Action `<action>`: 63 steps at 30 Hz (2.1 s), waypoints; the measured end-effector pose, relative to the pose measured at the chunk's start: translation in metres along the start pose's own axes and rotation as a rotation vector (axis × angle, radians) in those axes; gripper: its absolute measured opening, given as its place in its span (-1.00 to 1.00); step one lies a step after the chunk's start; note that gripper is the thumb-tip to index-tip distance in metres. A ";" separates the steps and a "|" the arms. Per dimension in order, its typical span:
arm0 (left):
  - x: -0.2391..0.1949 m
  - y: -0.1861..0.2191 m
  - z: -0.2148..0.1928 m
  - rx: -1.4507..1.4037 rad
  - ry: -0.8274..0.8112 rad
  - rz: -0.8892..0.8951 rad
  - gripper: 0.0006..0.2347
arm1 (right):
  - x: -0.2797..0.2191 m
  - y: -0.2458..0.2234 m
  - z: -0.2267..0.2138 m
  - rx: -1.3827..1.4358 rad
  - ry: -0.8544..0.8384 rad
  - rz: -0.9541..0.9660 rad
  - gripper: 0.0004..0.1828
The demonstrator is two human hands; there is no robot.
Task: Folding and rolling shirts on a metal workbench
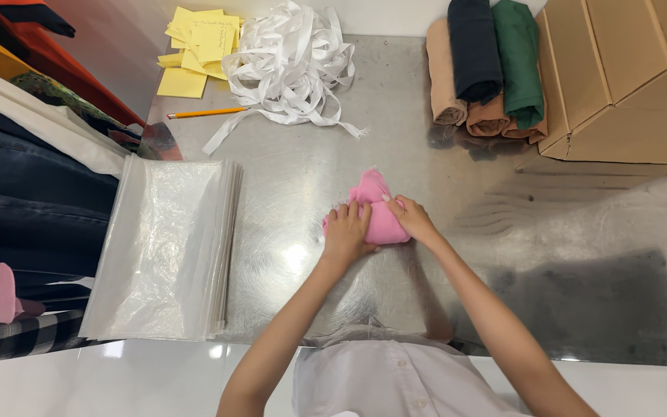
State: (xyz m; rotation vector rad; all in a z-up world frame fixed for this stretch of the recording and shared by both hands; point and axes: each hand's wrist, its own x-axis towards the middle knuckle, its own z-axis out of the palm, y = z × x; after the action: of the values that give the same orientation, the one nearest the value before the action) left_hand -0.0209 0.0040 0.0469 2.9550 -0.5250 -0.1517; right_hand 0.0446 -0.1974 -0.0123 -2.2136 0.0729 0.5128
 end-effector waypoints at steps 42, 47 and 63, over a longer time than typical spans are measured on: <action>0.030 0.026 -0.064 -2.113 0.308 -0.832 -0.06 | -0.075 -0.079 0.004 0.045 0.173 -0.148 0.04; 0.023 0.068 -0.088 -2.015 0.293 -0.719 -0.15 | -0.075 -0.080 0.001 0.502 0.278 0.047 -0.09; 0.136 0.107 -0.133 -2.020 -0.057 -0.437 -0.25 | -0.073 -0.112 -0.159 1.180 0.110 0.035 -0.38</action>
State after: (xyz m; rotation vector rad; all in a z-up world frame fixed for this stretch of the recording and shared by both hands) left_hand 0.0863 -0.1274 0.1840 1.0024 0.2732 -0.4382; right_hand 0.0566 -0.2540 0.1868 -1.0780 0.3695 0.2427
